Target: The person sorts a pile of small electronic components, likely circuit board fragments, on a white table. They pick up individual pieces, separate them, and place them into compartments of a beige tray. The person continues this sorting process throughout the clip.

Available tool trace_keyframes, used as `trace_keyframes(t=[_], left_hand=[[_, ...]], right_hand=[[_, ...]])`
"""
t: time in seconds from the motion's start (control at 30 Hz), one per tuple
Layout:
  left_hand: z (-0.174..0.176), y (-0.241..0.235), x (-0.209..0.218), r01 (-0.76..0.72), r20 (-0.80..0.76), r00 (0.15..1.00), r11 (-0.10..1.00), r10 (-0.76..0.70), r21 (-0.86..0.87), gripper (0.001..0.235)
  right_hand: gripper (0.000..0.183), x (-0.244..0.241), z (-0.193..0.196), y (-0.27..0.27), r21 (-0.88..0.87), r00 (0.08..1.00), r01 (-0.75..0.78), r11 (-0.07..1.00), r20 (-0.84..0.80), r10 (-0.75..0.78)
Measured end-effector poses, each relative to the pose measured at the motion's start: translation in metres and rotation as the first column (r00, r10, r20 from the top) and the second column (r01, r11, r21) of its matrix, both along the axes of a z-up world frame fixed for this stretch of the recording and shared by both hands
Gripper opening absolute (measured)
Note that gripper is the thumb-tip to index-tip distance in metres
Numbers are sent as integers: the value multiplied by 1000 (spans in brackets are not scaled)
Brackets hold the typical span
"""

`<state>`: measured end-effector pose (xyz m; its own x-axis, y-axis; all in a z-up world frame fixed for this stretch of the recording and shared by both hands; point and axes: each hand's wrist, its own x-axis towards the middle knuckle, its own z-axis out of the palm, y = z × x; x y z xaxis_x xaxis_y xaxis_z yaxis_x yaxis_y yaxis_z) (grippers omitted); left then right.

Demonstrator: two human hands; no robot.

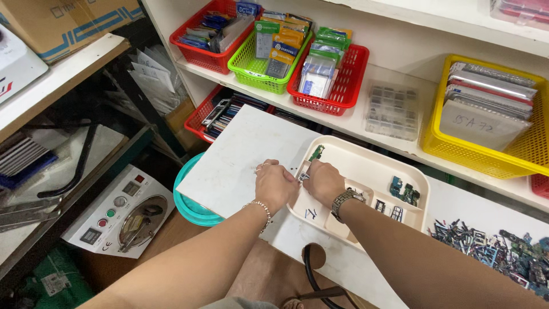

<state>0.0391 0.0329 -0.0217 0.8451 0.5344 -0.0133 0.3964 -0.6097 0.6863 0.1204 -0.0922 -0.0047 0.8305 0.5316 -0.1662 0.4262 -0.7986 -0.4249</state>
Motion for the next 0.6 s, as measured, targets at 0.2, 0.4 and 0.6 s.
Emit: trace_keyframes(t=[0.2, 0.4, 0.6], left_hand=[[8, 0, -7, -3, 51, 999, 998, 0, 60, 11], [24, -15, 0, -3, 174, 985, 996, 18, -89, 17], [29, -78, 27, 412, 209, 909, 850, -360, -329, 14]], right_hand=[[30, 7, -12, 5, 21, 990, 26, 999, -141, -23], [23, 15, -5, -23, 264, 919, 243, 933, -370, -134], [21, 33, 10, -124, 476, 730, 609, 634, -649, -214]])
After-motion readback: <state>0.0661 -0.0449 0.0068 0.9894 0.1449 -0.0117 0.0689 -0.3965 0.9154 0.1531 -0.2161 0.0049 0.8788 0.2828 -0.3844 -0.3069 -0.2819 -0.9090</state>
